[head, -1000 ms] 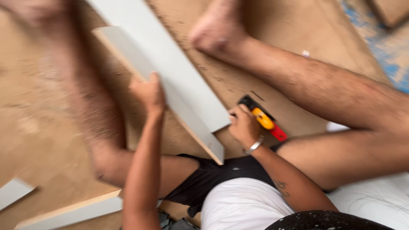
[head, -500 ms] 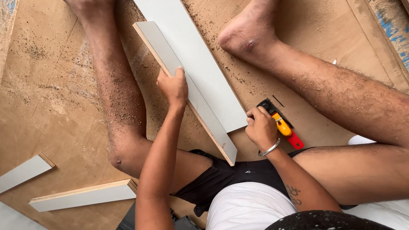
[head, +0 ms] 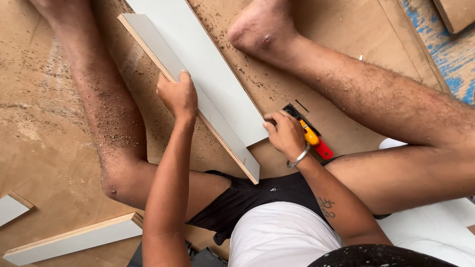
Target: The person sits on the floor and squeezes glue from a plastic bottle along the edge of a white board strip. They align a thinner wooden strip onto the glued edge, press the pieces together along the length, then pick dried glue off their fingers.
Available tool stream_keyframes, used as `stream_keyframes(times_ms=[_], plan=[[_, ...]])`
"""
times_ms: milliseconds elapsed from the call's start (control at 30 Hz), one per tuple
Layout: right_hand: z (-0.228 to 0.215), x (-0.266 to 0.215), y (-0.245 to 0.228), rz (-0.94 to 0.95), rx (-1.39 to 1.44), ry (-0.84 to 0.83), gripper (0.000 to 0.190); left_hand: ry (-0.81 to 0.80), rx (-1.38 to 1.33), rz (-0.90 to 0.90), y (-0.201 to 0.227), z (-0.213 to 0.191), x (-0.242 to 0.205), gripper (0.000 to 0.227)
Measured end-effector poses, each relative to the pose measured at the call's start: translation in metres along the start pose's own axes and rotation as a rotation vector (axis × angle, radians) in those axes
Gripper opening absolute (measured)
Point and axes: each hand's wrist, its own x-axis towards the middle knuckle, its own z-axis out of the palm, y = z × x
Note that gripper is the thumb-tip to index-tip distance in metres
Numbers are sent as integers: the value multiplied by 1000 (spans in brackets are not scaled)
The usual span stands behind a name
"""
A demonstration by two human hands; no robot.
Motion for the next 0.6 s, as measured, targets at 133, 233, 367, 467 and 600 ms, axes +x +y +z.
stream_keyframes(times_ms=[133, 233, 367, 467, 600], plan=[[13, 8, -2, -15, -41, 35, 13, -139, -10, -314, 58, -20, 15, 18], [15, 12, -3, 17, -102, 36, 11, -148, -34, -414, 59, -21, 16, 17], [9, 10, -13, -7, -174, 15, 10, -182, -12, -492, 54, -19, 17, 15], [11, 8, -18, -40, -194, 14, 12, -186, -14, -476, 45, -17, 14, 14], [14, 6, -19, -124, -214, 81, 21, -123, -21, -366, 41, -15, 13, 11]])
